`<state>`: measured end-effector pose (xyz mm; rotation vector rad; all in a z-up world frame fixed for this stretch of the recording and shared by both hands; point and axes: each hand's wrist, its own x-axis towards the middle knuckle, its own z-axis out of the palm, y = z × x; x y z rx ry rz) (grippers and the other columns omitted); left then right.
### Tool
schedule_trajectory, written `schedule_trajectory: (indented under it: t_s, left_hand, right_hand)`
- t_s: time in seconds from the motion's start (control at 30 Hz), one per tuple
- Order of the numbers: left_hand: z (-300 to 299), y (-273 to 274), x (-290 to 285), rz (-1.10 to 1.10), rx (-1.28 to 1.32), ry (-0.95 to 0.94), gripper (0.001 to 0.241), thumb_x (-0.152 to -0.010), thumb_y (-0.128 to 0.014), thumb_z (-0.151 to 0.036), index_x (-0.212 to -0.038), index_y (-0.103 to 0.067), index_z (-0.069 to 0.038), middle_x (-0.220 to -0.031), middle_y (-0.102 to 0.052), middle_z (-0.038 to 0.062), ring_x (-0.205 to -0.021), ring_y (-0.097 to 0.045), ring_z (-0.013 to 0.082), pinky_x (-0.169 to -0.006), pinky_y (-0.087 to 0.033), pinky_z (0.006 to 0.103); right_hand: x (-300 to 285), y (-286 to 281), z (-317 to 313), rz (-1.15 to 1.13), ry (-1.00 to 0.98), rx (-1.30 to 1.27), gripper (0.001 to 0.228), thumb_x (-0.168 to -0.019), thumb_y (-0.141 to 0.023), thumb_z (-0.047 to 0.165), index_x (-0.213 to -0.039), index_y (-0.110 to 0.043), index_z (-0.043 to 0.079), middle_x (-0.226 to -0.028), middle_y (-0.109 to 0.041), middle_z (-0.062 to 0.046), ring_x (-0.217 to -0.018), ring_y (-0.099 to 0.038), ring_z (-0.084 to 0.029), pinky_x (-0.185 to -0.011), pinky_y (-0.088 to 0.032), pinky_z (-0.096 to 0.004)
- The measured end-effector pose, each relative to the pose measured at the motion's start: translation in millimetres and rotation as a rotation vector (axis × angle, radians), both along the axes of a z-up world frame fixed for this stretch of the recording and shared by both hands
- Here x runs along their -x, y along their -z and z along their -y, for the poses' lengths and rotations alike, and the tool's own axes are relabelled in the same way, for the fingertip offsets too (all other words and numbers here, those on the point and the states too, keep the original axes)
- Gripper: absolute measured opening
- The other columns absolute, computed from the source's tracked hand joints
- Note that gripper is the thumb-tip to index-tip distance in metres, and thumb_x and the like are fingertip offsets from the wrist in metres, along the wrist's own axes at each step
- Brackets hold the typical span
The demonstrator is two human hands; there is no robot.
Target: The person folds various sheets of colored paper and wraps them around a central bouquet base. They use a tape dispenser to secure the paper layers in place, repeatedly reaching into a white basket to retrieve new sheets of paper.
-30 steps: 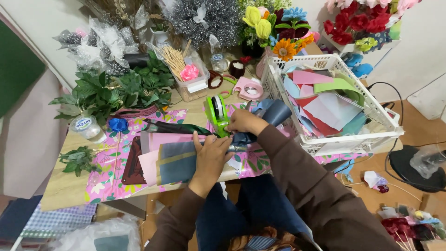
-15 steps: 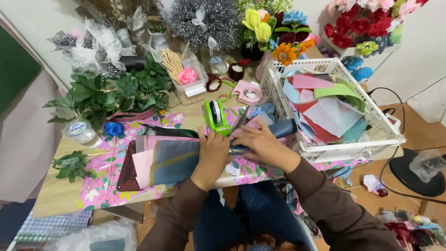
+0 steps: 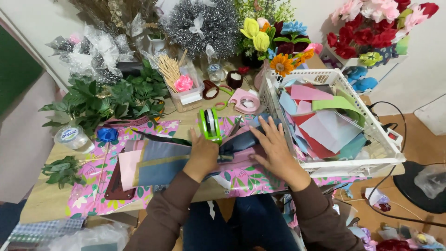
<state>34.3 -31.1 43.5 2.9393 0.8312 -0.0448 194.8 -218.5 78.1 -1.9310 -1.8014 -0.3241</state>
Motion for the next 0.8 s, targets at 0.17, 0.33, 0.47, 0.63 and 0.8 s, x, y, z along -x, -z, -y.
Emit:
schedule_trajectory:
  t_s: [0.17, 0.33, 0.47, 0.63, 0.8]
  left_hand:
    - [8.9, -32.2, 9.7, -0.042, 0.054, -0.024, 0.063, -0.057, -0.09, -0.028, -0.111, -0.075, 0.001, -0.106, -0.075, 0.021, -0.116, -0.058, 0.0439, -0.119, 0.018, 0.0723]
    - [27.1, -48.0, 15.5, 0.062, -0.009, -0.013, 0.086, -0.061, -0.093, -0.044, -0.131, -0.058, -0.008, -0.121, -0.065, 0.018, -0.122, -0.055, 0.0399, -0.121, 0.003, 0.0721]
    - [48.9, -52.4, 3.9, 0.225, 0.101, 0.209, 0.081, -0.085, -0.081, -0.03, -0.155, -0.044, -0.016, -0.152, -0.05, 0.015, -0.138, -0.048, 0.0374, -0.119, -0.021, 0.0673]
    - [41.1, -8.7, 7.7, 0.378, 0.013, 0.273, 0.081, -0.09, -0.074, -0.026, -0.16, -0.034, -0.02, -0.156, -0.042, 0.016, -0.141, -0.043, 0.04, -0.114, -0.029, 0.0632]
    - [64.7, -17.1, 37.9, 0.604, -0.441, 0.138, 0.079, -0.077, -0.082, -0.042, -0.146, -0.053, -0.019, -0.154, -0.05, 0.008, -0.142, -0.046, 0.0349, -0.113, -0.031, 0.069]
  right_hand:
    - [15.4, 17.1, 15.2, -0.151, 0.099, -0.482, 0.079, -0.082, -0.083, 0.016, -0.15, -0.046, 0.001, -0.161, -0.031, -0.031, -0.148, -0.03, -0.051, -0.12, -0.027, -0.059]
    - [24.7, 68.6, 9.7, -0.148, 0.033, -0.599, 0.065, -0.081, -0.079, 0.008, -0.139, -0.053, -0.005, -0.146, -0.049, -0.03, -0.136, -0.049, -0.049, -0.114, -0.038, -0.058]
    - [24.3, 87.3, 2.9, -0.205, 0.029, -0.506, 0.068, -0.082, -0.077, 0.006, -0.143, -0.048, -0.006, -0.152, -0.041, -0.032, -0.139, -0.045, -0.048, -0.114, -0.038, -0.056]
    - [15.7, 87.4, 11.1, -0.311, -0.002, -0.497, 0.079, -0.09, -0.072, 0.006, -0.155, -0.028, 0.0, -0.163, -0.021, -0.029, -0.152, -0.025, -0.045, -0.123, -0.026, -0.058]
    - [10.3, 93.2, 22.8, -0.298, 0.023, -0.438, 0.081, -0.097, -0.068, 0.018, -0.161, -0.019, 0.01, -0.17, -0.013, -0.023, -0.159, -0.019, -0.037, -0.13, -0.021, -0.053]
